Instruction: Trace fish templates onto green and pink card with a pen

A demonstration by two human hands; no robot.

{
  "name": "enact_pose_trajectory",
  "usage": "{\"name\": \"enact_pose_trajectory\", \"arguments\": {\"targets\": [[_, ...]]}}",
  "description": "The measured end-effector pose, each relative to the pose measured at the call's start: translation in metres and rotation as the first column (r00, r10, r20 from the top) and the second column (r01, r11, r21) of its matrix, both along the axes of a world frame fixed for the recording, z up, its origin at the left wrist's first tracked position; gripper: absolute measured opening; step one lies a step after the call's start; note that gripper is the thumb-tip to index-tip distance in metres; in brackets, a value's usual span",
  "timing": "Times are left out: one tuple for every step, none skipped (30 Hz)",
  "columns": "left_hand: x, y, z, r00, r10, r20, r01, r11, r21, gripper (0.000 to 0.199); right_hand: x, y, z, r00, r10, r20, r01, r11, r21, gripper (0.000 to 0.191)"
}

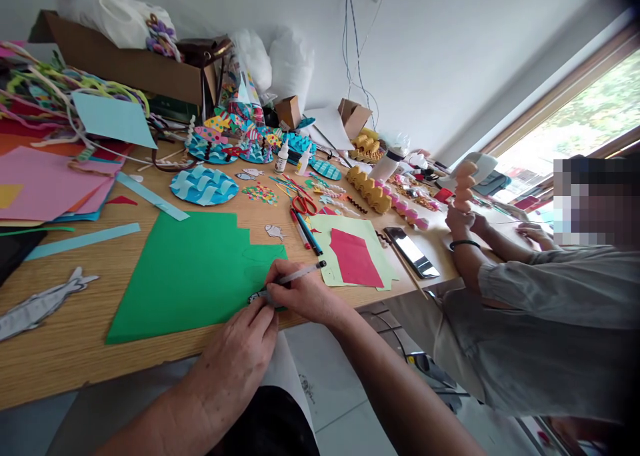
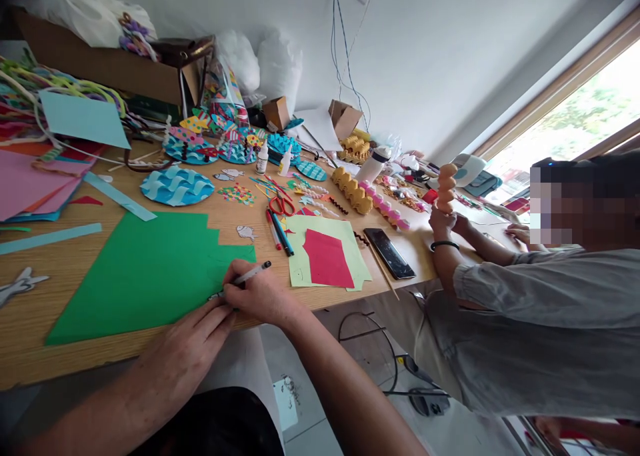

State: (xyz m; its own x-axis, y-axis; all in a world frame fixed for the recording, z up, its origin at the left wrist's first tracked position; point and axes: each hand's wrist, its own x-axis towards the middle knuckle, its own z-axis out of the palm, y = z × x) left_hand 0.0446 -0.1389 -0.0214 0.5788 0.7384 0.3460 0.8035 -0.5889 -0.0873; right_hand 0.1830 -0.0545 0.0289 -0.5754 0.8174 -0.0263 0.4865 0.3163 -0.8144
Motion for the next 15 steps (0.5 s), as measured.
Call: {"name": "enact_pose_trajectory", "arguments": {"targets": [[0.0003,0.0003,0.0011,1.000,-0.002,-0.010,0.002,1.000,0.021,0.049,0.0001,0.0002,-0.0005,1.000,0.000,-0.001,0.000,1.000,0.006,0.011],[0.0007,0.0005,0.0019,1.000,-0.001,-0.020,0.002,0.999,0.033,0.050,0.0001,0.0004,-0.0010,1.000,0.001,-0.002,-0.001,1.000,0.009,0.011],[0.0011,0.0006,0.0025,1.000,0.003,-0.030,-0.002,0.999,0.036,0.050,0.0002,0.0006,-0.0015,1.000,-0.001,-0.004,0.001,1.000,0.011,0.010],[0.0014,0.0006,0.0028,0.999,0.007,-0.038,-0.006,1.000,0.031,0.050,0.0003,0.0007,-0.0020,1.000,-0.003,-0.007,0.003,1.000,0.011,0.010],[0.0016,0.0005,0.0031,0.999,0.010,-0.046,-0.009,1.000,0.017,0.050,0.0003,0.0008,-0.0024,1.000,-0.006,-0.011,0.006,1.000,0.010,0.010],[0.0017,0.0004,0.0032,0.999,0.013,-0.050,-0.013,1.000,0.000,0.050,0.0004,0.0009,-0.0027,1.000,-0.009,-0.016,0.009,1.000,0.007,0.010],[0.0016,0.0003,0.0034,0.999,0.013,-0.051,-0.014,1.000,-0.017,0.049,0.0004,0.0008,-0.0029,1.000,-0.011,-0.021,0.011,1.000,0.002,0.010],[0.0014,0.0003,0.0036,0.999,0.010,-0.051,-0.012,0.999,-0.033,0.049,0.0004,0.0008,-0.0030,1.000,-0.015,-0.026,0.015,1.000,-0.004,0.010],[0.0011,0.0003,0.0039,0.999,0.008,-0.047,-0.010,0.999,-0.047,0.049,0.0004,0.0007,-0.0029,0.999,-0.018,-0.028,0.017,1.000,-0.011,0.010],[0.0008,0.0003,0.0042,0.999,0.006,-0.043,-0.009,0.998,-0.056,0.049,0.0005,0.0007,-0.0028,0.999,-0.020,-0.028,0.020,1.000,-0.018,0.011],[0.0004,0.0005,0.0046,0.999,0.006,-0.040,-0.009,0.998,-0.064,0.049,0.0007,0.0007,-0.0028,0.999,-0.023,-0.027,0.022,0.999,-0.024,0.011],[0.0000,0.0006,0.0050,0.999,0.005,-0.038,-0.007,0.998,-0.067,0.050,0.0009,0.0009,-0.0029,0.999,-0.027,-0.029,0.027,0.999,-0.026,0.011],[-0.0003,0.0008,0.0053,0.999,0.001,-0.036,-0.003,0.998,-0.067,0.050,0.0013,0.0010,-0.0031,0.999,-0.031,-0.031,0.031,0.999,-0.025,0.011],[-0.0007,0.0010,0.0057,0.999,-0.005,-0.034,0.003,0.998,-0.066,0.050,0.0018,0.0013,-0.0035,0.999,-0.033,-0.034,0.033,0.999,-0.023,0.012],[-0.0010,0.0011,0.0060,1.000,-0.011,-0.025,0.010,0.998,-0.060,0.049,0.0023,0.0016,-0.0040,0.999,-0.034,-0.038,0.033,0.999,-0.020,0.012]]}}
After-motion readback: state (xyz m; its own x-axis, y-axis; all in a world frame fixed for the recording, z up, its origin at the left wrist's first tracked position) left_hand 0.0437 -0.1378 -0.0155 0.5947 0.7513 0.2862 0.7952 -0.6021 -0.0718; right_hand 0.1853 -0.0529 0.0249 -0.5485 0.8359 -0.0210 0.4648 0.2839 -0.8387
